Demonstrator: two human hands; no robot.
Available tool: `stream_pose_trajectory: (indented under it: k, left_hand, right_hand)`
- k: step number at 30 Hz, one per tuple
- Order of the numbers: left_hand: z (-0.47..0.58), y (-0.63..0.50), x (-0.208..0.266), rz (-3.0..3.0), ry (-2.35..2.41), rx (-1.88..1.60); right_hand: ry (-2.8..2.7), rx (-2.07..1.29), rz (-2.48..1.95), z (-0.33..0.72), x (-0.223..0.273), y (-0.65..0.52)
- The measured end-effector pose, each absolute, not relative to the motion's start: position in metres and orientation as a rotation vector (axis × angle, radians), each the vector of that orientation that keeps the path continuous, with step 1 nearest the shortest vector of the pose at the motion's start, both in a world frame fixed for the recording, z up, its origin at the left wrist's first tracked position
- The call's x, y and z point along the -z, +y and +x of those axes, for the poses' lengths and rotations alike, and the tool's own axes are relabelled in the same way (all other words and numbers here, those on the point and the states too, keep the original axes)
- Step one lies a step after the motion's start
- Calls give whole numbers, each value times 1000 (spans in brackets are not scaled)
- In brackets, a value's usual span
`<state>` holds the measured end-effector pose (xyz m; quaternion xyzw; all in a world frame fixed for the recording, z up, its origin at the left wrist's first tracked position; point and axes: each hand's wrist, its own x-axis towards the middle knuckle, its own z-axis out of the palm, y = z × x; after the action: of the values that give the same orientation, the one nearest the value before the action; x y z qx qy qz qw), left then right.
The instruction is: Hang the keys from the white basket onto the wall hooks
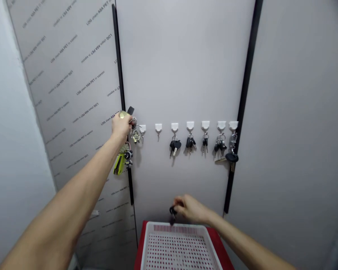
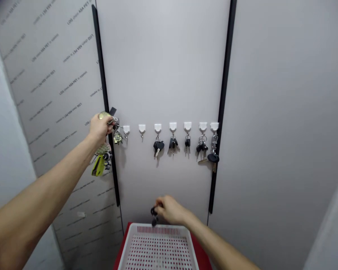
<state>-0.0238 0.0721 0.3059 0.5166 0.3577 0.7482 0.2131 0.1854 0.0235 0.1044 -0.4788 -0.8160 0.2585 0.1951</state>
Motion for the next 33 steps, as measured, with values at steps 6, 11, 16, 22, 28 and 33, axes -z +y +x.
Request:
stream_pose_trajectory:
  k: [6, 11, 16, 22, 28, 33]
  left_hand:
    - [-10, 35, -279, 1515, 724, -1896]
    - [17, 11, -202, 1448, 834, -1634]
    - [45, -10, -110, 1640, 1038, -1291]
    - [53, -26, -53, 2187, 1127, -686]
    - [50, -15, -61, 2412, 1070, -383]
    - [59, 26, -139, 2230, 1322, -1128]
  right_hand:
    - [-2421, -756, -1429, 201, -41, 5]
    - [-2351, -591, -1334, 208, -70, 2]
    - [-1614, 16, -1150, 214, -178, 21]
    - [-1511, 272, -1240, 211, -230, 55]
    - [-1496, 71, -1261, 213, -226, 68]
    - [-1367, -317, -1169, 222, -230, 65]
